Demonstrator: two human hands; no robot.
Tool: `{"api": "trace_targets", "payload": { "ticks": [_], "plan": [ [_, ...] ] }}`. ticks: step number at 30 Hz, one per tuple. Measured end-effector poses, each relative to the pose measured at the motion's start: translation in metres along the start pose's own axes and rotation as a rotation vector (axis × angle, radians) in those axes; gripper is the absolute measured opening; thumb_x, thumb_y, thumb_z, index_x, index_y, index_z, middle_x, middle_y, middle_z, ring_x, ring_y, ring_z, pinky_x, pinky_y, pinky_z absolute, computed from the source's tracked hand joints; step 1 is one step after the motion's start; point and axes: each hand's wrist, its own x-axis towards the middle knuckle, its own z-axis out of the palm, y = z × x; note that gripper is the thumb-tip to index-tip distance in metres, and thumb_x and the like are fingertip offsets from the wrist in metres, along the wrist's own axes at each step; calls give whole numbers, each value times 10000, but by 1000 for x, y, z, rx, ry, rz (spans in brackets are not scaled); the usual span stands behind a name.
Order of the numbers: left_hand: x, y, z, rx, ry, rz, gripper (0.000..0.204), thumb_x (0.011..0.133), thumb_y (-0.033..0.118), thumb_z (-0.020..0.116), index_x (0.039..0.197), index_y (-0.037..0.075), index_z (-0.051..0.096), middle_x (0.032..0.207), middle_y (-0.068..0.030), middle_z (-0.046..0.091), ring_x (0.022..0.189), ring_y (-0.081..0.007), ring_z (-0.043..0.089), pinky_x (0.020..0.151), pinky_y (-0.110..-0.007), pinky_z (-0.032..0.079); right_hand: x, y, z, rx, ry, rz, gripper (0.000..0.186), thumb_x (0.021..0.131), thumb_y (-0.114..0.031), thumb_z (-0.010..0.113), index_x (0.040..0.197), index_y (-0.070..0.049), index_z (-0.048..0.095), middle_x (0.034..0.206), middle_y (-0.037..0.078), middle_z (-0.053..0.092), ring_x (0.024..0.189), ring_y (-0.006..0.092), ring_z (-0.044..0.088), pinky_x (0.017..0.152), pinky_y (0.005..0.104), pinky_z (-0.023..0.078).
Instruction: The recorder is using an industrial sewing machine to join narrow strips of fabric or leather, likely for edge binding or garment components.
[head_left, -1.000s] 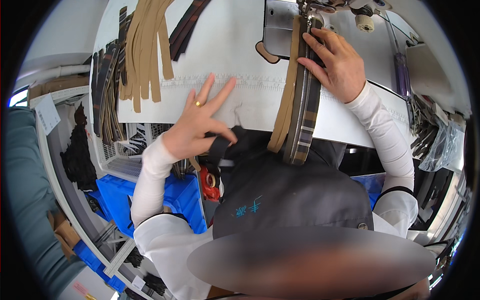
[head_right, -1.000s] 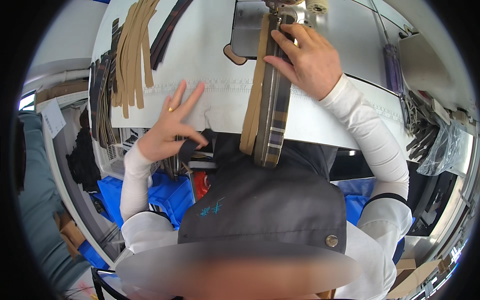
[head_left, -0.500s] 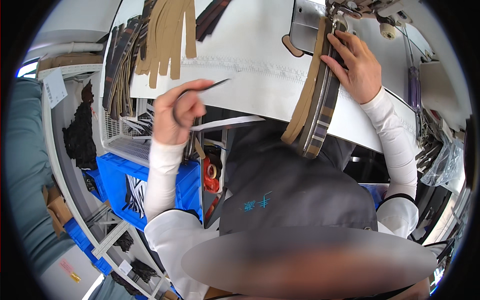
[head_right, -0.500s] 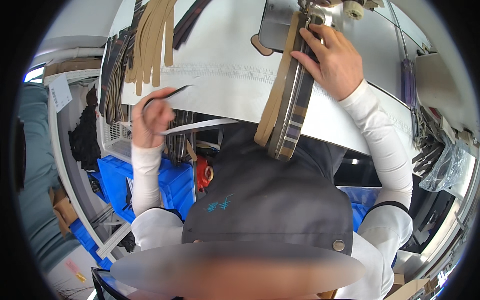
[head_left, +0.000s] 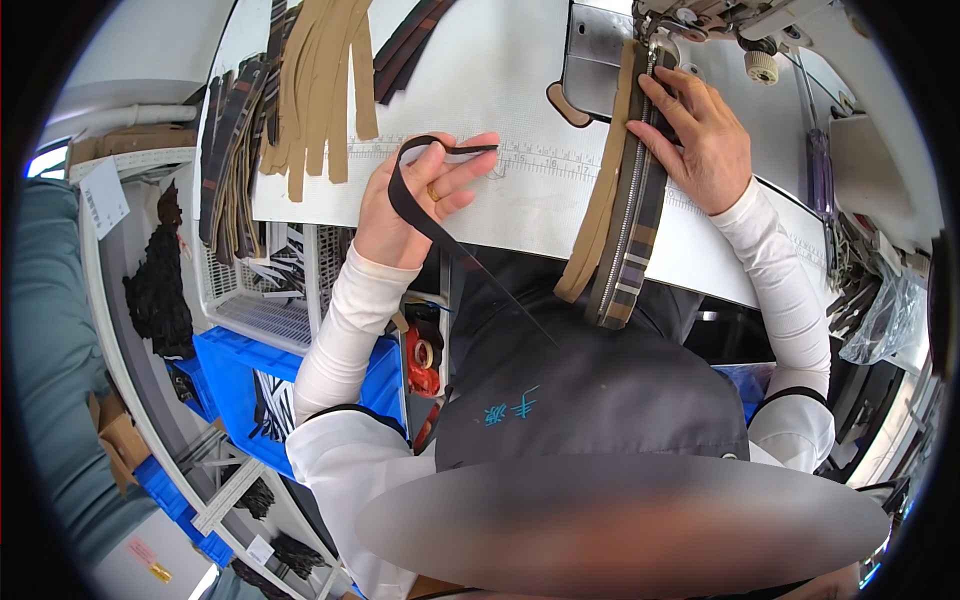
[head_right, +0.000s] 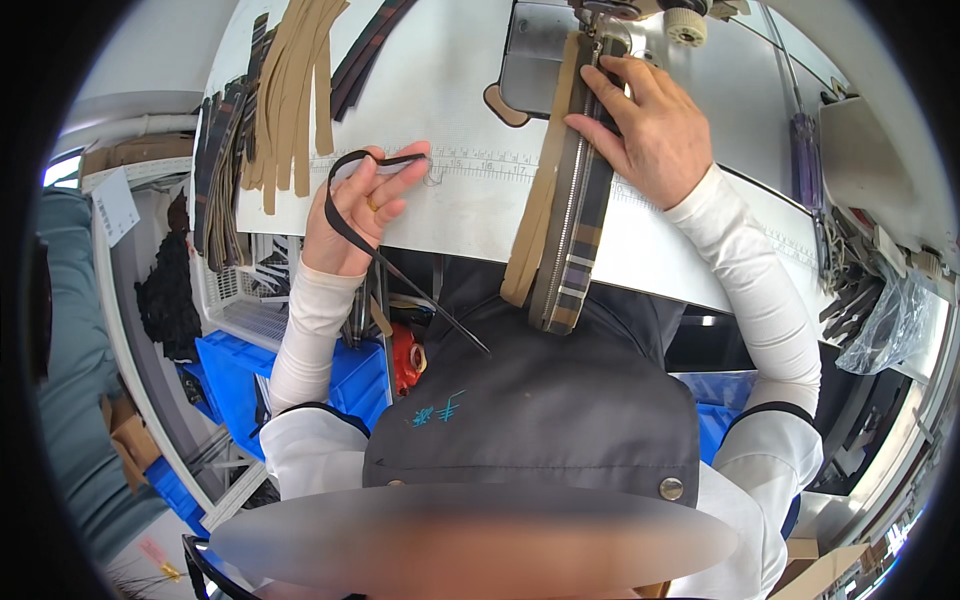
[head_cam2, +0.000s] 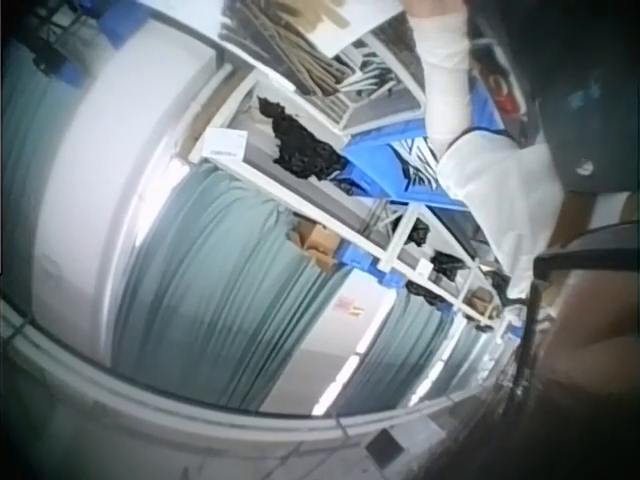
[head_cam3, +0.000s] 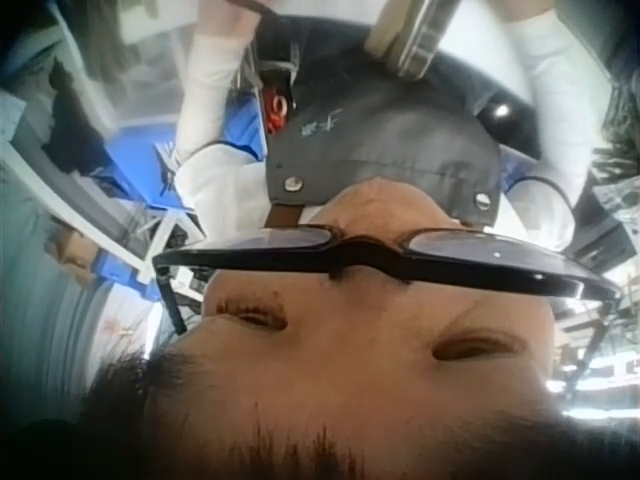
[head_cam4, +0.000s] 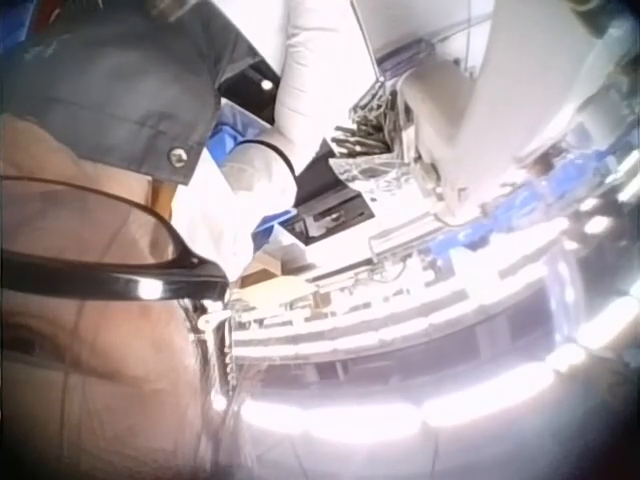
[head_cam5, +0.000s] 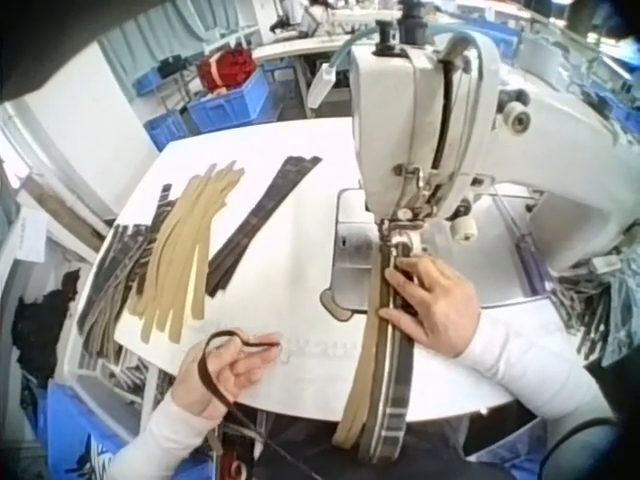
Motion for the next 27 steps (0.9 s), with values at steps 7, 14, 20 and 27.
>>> {"api": "trace_targets", "payload": {
  "ticks": [7,14,20,27],
  "plan": [
    [0,-2,10,57,35,11,234,987,241,470,1113,45,498,902,-179,672,793,-237,697,597,-228,533,1,1,0,6,11,-6,437,809,-291,704,1170,-57,628,1147,105,598,936,250,618,769,328,530],
    [-3,7,3,261,42,210,118,927,93,580,1006,12,614,740,38,565,559,-43,482,490,-170,342,-1,-1,0,26,8,2,431,813,-284,701,1175,-61,625,1152,105,596,944,254,615,771,328,529],
    [-7,24,-20,888,-17,582,164,789,43,715,953,36,714,885,-25,597,842,-109,555,743,-240,433,1,-3,-1,6,47,-21,417,804,-331,698,1100,-41,652,1084,100,605,936,254,607,771,330,520],
    [-22,35,-11,1374,59,817,260,674,5,724,920,87,740,802,-41,600,802,-201,563,791,-310,409,-1,0,-1,-3,51,-10,420,797,-334,702,1089,-36,656,1077,97,608,929,253,610,769,331,520]
  ]
}}
